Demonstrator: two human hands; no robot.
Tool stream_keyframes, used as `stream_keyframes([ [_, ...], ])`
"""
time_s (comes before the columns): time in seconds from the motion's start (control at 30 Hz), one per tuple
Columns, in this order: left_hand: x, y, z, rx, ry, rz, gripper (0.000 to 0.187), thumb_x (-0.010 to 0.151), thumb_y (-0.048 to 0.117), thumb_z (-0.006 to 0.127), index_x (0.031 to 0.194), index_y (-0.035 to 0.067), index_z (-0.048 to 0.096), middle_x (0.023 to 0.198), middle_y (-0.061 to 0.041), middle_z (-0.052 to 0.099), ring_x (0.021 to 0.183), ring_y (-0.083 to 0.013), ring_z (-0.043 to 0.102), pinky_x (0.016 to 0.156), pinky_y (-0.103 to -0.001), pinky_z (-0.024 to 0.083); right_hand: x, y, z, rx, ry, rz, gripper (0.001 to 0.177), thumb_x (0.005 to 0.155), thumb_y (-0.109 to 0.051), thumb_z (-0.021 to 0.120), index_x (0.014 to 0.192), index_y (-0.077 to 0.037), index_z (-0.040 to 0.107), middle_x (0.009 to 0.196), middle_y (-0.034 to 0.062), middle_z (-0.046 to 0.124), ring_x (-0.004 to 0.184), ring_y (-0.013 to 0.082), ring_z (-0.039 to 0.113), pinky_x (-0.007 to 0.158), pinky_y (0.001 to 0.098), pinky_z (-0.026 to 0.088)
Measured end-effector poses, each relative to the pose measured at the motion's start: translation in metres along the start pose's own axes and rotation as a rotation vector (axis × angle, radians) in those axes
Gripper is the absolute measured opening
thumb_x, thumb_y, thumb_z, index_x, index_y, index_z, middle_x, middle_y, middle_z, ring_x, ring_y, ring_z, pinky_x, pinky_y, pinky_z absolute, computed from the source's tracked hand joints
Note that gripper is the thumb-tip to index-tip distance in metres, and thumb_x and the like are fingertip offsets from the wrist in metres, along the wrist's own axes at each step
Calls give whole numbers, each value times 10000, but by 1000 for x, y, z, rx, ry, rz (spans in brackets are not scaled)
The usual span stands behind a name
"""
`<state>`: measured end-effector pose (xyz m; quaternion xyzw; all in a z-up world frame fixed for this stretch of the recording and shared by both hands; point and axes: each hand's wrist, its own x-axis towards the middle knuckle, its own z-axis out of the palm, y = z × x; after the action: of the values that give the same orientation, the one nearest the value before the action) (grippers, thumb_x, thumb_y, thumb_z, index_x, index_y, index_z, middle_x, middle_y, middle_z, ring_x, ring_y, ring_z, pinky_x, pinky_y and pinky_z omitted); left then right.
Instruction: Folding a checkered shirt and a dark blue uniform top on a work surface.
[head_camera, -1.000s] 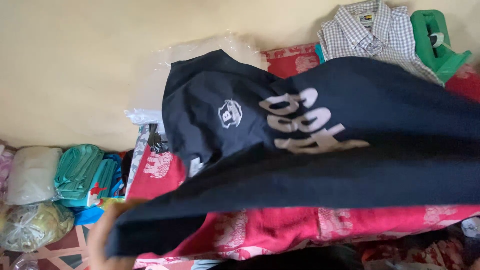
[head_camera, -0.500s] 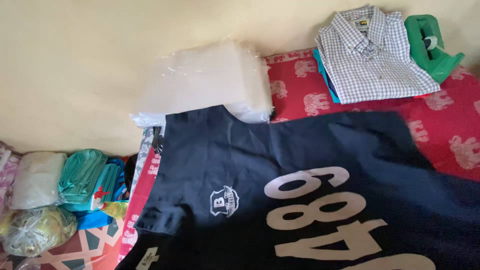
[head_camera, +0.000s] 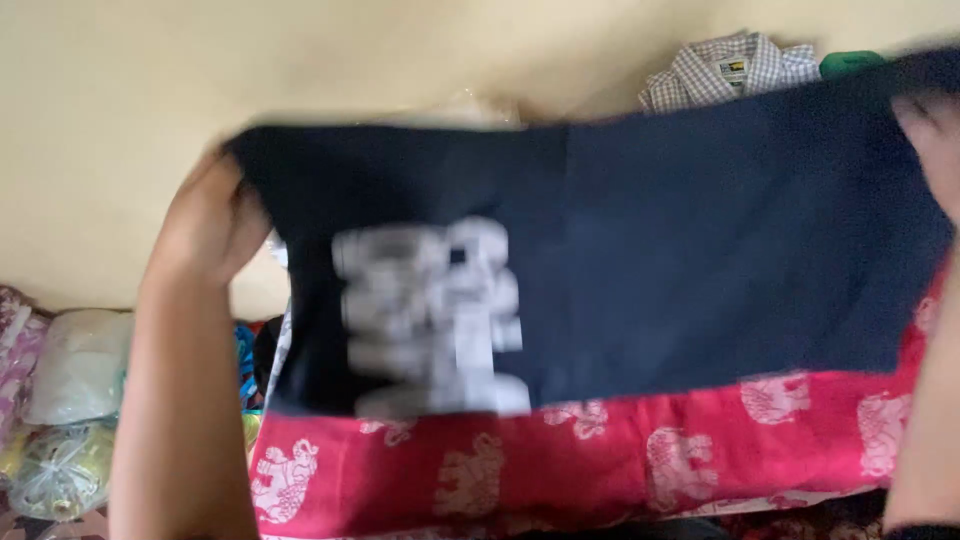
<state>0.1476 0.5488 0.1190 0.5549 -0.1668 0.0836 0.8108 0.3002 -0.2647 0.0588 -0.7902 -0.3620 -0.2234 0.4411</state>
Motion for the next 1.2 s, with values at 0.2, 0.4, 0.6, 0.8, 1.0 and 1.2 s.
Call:
stream_keyframes([
  [0.2, 66, -60, 33, 863, 139, 284, 758, 1085, -28, 534, 1622, 175, 39, 1724, -240, 67, 1557, -375, 325, 1215, -489, 385, 92, -116, 87, -107, 335, 540, 307, 1139, -54, 476, 1436, -84, 408, 1224, 139, 416, 1008, 237, 329, 811, 360, 261],
  [0.4, -10, -68, 76, 1164, 48, 320, 703, 959, 66, 640, 1535, -102, 276, 1582, -287, 394, 1487, -394, 392, 1185, -445, 358, 58, -198, 139, -427, -8, 796, 672, 995, -102, 562, 1605, -16, 296, 1578, 290, 359, 1442, 439, 354, 1120, 535, 322],
  [0.6, -81, -71, 48, 1241, 244, -125, 673, 875, 211, 714, 1462, 15, 450, 1435, -234, 515, 1203, -393, 613, 946, -464, 537, -57, -122, 121, -557, -59, 777, 793, 894, -174, 651, 1561, 92, 315, 1574, 346, 360, 1430, 464, 393, 1115, 535, 360],
  [0.8, -132, -111, -7, 1437, 347, -325, 769, 827, 359, 751, 1425, -45, 486, 1338, -299, 583, 1213, -457, 593, 988, -502, 509, -169, -43, 98, -883, -33, 950, 915, 913, -403, 700, 1626, 88, 402, 1287, 327, 675, 1071, 469, 705, 877, 505, 557],
  [1.0, -148, -106, 10, 1344, 386, -587, 808, 854, 356, 739, 1470, -59, 421, 1362, -329, 575, 1230, -459, 619, 975, -499, 552, -189, -79, 107, -986, 34, 876, 764, 920, -295, 804, 1547, 88, 593, 1211, 311, 758, 984, 425, 775, 781, 455, 639],
  [1.2, -161, -105, -6, 1053, 583, -591, 614, 896, 242, 733, 1382, -81, 541, 1136, -239, 706, 951, -307, 722, 784, -372, 584, -210, -75, 105, -675, 176, 870, 571, 931, -96, 826, 1371, 196, 611, 1168, 367, 687, 968, 451, 690, 793, 481, 567],
])
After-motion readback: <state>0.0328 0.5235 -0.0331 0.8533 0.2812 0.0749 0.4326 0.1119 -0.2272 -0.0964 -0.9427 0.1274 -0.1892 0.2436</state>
